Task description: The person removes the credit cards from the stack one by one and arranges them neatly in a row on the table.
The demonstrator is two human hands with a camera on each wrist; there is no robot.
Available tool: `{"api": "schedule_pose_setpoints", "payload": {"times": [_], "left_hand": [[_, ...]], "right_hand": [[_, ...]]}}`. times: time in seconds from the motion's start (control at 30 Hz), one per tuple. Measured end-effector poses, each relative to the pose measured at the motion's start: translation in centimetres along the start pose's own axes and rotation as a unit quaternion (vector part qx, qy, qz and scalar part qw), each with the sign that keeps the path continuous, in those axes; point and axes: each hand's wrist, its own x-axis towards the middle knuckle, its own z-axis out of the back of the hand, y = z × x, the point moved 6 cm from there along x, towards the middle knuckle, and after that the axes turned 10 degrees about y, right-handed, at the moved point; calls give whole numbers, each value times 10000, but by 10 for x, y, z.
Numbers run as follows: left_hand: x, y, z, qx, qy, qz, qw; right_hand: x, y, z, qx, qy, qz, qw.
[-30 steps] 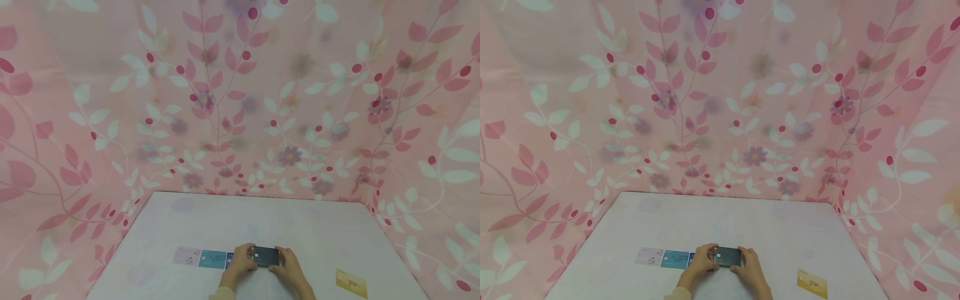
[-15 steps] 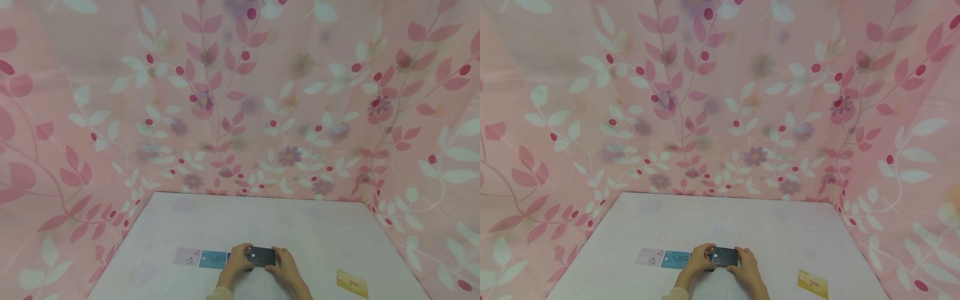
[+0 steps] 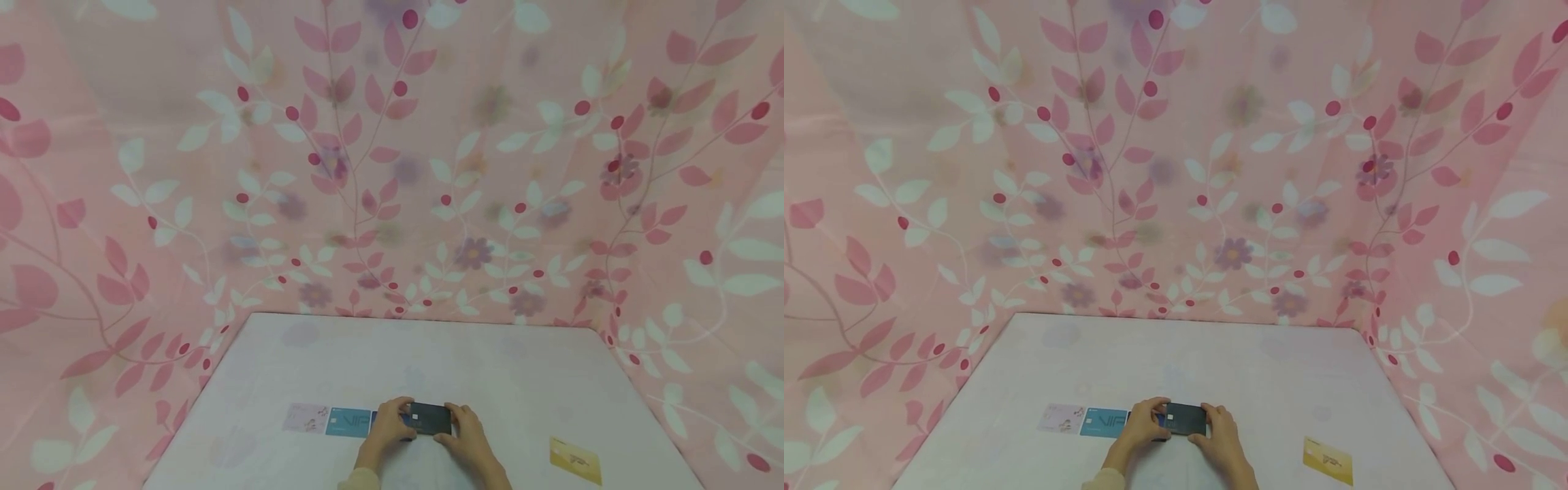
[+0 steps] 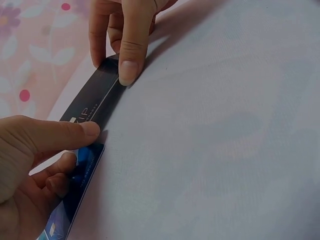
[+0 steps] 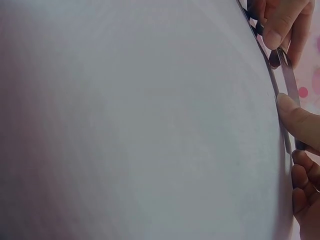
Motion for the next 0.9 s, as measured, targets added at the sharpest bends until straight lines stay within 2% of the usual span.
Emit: {"api": "schedule_pose_setpoints", "payload": {"times": [0.17,0.53,0.73,0.9], "left_hand": [[1,-1,-1,-63,-23,-42,10000],[5,-1,-4,546,324,225,9977],[2,-5,-2,886,241,-24,9958],[1,-4,-2,854,244,-76,9960]], "right_hand": [[0,-2,2,-31,-5,58,10000],[0,-4,8,119,237,-19,9996],[-2,-3,8,62,311,65,9995],[-2,-6,7,93,360,-43,9993]]}}
